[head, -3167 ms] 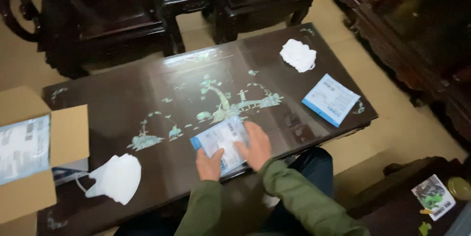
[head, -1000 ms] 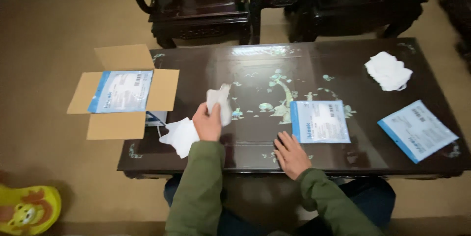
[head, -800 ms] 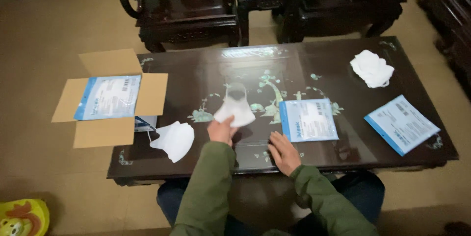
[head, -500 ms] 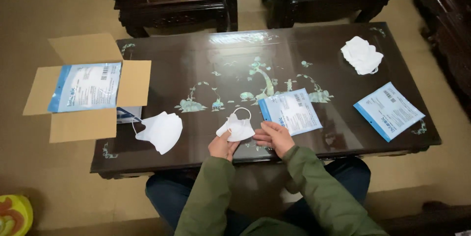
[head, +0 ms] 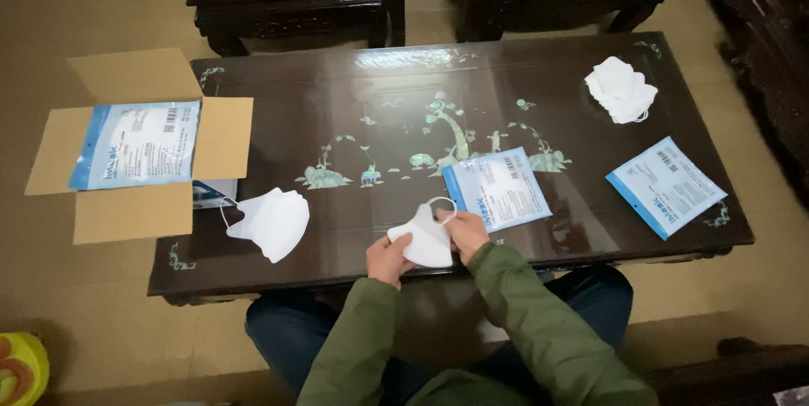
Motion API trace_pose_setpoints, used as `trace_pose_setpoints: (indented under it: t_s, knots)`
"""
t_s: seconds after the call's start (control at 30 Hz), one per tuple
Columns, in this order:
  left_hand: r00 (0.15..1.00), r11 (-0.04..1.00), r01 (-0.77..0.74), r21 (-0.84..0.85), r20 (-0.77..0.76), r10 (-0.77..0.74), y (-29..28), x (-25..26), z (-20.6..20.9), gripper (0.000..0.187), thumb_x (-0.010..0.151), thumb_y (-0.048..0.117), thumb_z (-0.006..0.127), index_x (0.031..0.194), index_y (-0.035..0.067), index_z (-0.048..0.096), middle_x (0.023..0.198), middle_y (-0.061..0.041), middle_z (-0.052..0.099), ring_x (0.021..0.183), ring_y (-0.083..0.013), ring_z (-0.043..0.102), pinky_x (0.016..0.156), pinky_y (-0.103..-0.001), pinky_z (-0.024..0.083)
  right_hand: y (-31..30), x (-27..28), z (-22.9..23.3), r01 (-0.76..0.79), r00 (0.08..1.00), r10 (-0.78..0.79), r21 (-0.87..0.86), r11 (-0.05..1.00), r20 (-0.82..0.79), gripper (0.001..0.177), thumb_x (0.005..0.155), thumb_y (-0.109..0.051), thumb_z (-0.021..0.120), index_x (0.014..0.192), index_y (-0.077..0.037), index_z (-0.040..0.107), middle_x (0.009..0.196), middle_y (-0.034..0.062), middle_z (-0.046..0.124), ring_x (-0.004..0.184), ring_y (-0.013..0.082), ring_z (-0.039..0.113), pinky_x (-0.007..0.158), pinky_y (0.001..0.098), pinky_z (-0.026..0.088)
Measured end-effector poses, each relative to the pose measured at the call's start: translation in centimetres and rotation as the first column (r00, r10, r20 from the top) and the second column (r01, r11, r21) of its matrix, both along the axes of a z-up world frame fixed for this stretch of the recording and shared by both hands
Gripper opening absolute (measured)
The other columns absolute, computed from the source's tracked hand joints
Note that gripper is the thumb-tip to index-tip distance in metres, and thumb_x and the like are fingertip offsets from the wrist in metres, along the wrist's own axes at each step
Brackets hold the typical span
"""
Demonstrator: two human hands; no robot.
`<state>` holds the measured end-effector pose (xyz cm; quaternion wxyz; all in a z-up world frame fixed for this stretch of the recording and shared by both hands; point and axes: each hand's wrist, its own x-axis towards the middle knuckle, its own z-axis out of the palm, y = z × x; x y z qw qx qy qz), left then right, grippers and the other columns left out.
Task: Packing individual face masks into plastic packaging sleeves
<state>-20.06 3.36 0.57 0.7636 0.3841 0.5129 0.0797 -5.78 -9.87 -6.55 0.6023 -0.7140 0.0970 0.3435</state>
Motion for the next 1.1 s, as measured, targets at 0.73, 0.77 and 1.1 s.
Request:
trace_pose_setpoints:
  t_s: [0.73,0.77,1.1]
  knots:
    - [0.762,0.597,0.496,0.631,0.013,-0.647,4.5,0.7,-1.7,0.031,0.077,0.025,0.09,0.106,0.021,0.081,0.088,-0.006,0.079,0.086,-0.0109,0.068,0.08,-0.035,0.057,-1.5,-2.6,4.2,-0.133,0.954,0.125,0.011,0.991,0.274,0.037,0.067,-0.009,0.096,0.076,-0.009,0.061,0.06,-0.0062,0.058,0.055,0.0059,0.058,0.048,0.0162,0.046]
    - [0.764,0.622,0.494,0.608,0.038,-0.645,4.3,0.5,-0.9,0.035,0.078,0.026,0.091,0.111,0.024,0.081,0.091,-0.007,0.08,0.086,-0.0083,0.068,0.079,-0.034,0.058,-1.6,-2.7,4.3,-0.131,0.951,0.122,0.011,0.991,0.284,0.036,0.067,-0.01,0.096,0.074,-0.009,0.061,0.058,-0.0062,0.058,0.054,0.0055,0.057,0.047,0.0158,0.045]
    - [0.723,0.599,0.442,0.668,0.131,-0.678,4.1,-0.8,-0.5,0.027,0.088,0.017,0.085,0.111,0.004,0.08,0.106,-0.022,0.075,0.106,-0.0433,0.07,0.086,-0.052,0.059,-1.6,-4.4,8.7,-0.448,0.675,0.468,-0.187,0.874,0.57,0.021,0.086,-0.023,0.087,0.106,-0.016,0.082,0.107,0.0111,0.075,0.103,0.0309,0.073,0.088,0.0387,0.058]
